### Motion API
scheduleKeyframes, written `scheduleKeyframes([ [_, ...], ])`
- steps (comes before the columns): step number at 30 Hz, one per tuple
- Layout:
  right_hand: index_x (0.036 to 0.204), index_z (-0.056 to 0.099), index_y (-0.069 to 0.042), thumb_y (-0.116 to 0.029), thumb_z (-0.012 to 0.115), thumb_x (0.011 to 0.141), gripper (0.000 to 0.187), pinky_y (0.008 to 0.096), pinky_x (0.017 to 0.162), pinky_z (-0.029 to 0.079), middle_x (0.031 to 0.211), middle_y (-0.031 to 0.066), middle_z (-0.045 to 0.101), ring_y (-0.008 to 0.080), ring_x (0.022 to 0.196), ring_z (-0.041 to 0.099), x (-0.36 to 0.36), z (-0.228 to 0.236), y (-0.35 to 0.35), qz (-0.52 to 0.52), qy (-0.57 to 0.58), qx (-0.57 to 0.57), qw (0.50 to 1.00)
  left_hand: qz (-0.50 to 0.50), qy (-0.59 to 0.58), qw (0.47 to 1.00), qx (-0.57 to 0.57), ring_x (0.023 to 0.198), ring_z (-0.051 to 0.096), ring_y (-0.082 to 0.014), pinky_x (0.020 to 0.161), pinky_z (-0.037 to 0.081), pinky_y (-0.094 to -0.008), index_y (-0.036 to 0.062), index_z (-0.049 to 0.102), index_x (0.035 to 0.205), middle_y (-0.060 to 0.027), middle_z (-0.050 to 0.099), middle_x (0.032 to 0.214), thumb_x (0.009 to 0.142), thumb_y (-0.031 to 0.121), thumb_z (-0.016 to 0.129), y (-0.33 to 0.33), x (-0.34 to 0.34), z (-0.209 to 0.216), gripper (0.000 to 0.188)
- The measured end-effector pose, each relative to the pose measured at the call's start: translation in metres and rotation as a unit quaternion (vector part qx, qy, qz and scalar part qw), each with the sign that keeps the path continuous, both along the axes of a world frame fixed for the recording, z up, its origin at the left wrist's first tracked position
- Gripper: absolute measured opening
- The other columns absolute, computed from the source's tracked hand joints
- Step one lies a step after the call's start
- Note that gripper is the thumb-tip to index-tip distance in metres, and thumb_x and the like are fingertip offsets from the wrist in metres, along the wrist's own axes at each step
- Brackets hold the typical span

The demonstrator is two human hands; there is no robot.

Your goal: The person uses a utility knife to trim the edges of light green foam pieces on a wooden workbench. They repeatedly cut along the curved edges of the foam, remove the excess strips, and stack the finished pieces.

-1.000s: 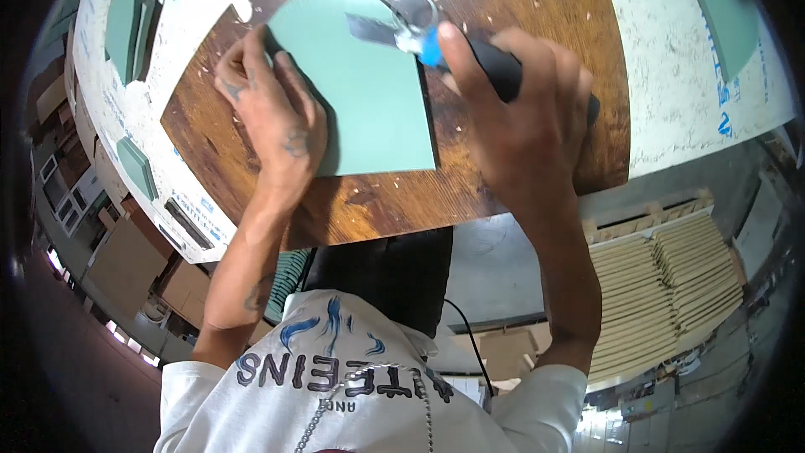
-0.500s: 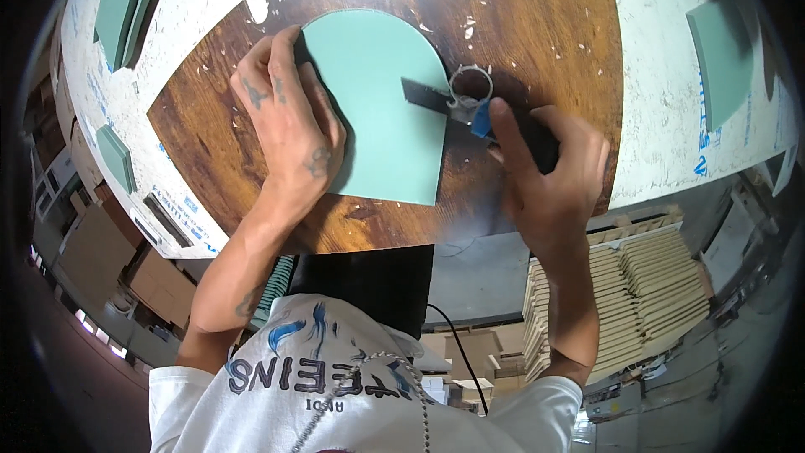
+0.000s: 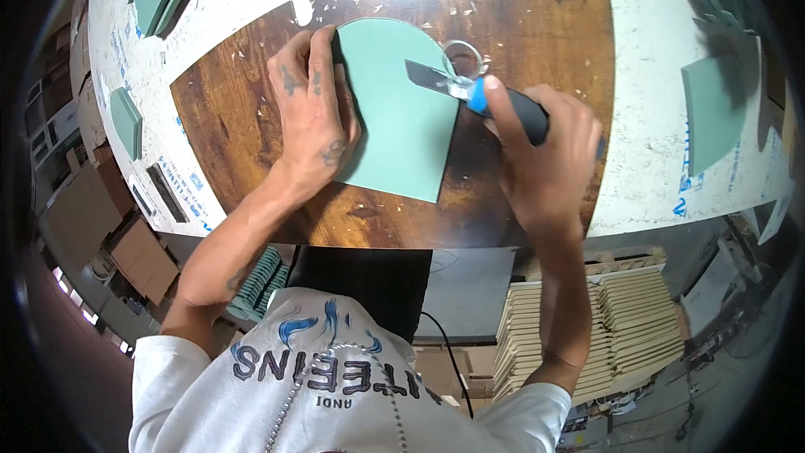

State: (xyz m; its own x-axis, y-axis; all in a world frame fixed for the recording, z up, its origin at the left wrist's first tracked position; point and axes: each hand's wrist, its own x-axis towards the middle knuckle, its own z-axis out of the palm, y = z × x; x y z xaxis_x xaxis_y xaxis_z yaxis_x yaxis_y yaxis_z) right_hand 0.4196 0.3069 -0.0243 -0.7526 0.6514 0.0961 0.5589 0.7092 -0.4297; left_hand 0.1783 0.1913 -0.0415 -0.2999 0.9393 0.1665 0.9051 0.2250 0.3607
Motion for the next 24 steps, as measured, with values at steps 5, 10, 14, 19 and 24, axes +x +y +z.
scheduleKeyframes([
  [5, 0.13, 0.067, -0.031, -0.021, 0.07, 0.092, 0.039, 0.0421, 0.081, 0.044, 0.108, 0.01, 0.063, 0.0279, 0.099, 0.058, -0.029, -0.009, 0.013, -0.015, 0.039, 0.118, 0.992, -0.037, -0.011, 0.999, 0.034, 0.108, 0.045, -0.0396, 0.094, 0.038, -0.0539, -0.0083, 0.042, 0.135, -0.0271, 0.046, 0.122, 0.083, -0.003, 0.057, 0.004, -0.003, -0.002, 0.054],
  [10, 0.134, 0.065, -0.029, -0.019, 0.072, 0.09, 0.046, 0.043, 0.082, 0.042, 0.112, 0.0093, 0.06, 0.0278, 0.104, 0.055, 0.017, -0.003, -0.021, -0.002, 0.009, 0.077, 0.997, -0.254, -0.035, 0.966, 0.014, 0.114, 0.049, -0.0364, 0.095, 0.042, -0.0512, -0.0022, 0.046, 0.132, -0.0229, 0.053, 0.12, 0.091, 0.008, 0.059, 0.021, -0.04, 0.001, 0.045],
  [14, 0.139, 0.061, -0.026, -0.012, 0.077, 0.085, 0.058, 0.045, 0.086, 0.039, 0.115, 0.0105, 0.055, 0.0304, 0.106, 0.053, 0.034, 0.012, -0.054, -0.057, 0.017, 0.002, 0.998, 0.04, 0.038, 0.998, -0.027, 0.125, 0.043, -0.0381, 0.105, 0.038, -0.0573, 0.0003, 0.044, 0.142, -0.0277, 0.046, 0.132, 0.095, 0.026, 0.061, 0.015, 0.001, 0.038, 0.056],
  [19, 0.14, 0.061, -0.023, -0.009, 0.079, 0.079, 0.065, 0.0456, 0.088, 0.039, 0.115, 0.0128, 0.055, 0.0319, 0.105, 0.053, 0.032, 0.014, -0.058, -0.075, -0.01, -0.016, 0.997, 0.105, 0.019, 0.994, -0.011, 0.115, 0.042, -0.0412, 0.1, 0.033, -0.0533, -0.004, 0.046, 0.137, -0.0267, 0.046, 0.123, 0.097, 0.024, 0.06, -0.002, 0.036, 0.013, 0.05],
  [24, 0.14, 0.061, -0.022, -0.016, 0.079, 0.08, 0.063, 0.0457, 0.087, 0.039, 0.115, 0.015, 0.057, 0.0347, 0.101, 0.052, 0.037, 0.009, -0.033, -0.017, -0.052, -0.089, 0.995, 0.086, -0.012, 0.996, -0.029, 0.117, 0.04, -0.0413, 0.098, 0.033, -0.0556, -0.0046, 0.045, 0.137, -0.0254, 0.042, 0.126, 0.094, 0.02, 0.064, -0.001, 0.032, 0.011, 0.053],
])
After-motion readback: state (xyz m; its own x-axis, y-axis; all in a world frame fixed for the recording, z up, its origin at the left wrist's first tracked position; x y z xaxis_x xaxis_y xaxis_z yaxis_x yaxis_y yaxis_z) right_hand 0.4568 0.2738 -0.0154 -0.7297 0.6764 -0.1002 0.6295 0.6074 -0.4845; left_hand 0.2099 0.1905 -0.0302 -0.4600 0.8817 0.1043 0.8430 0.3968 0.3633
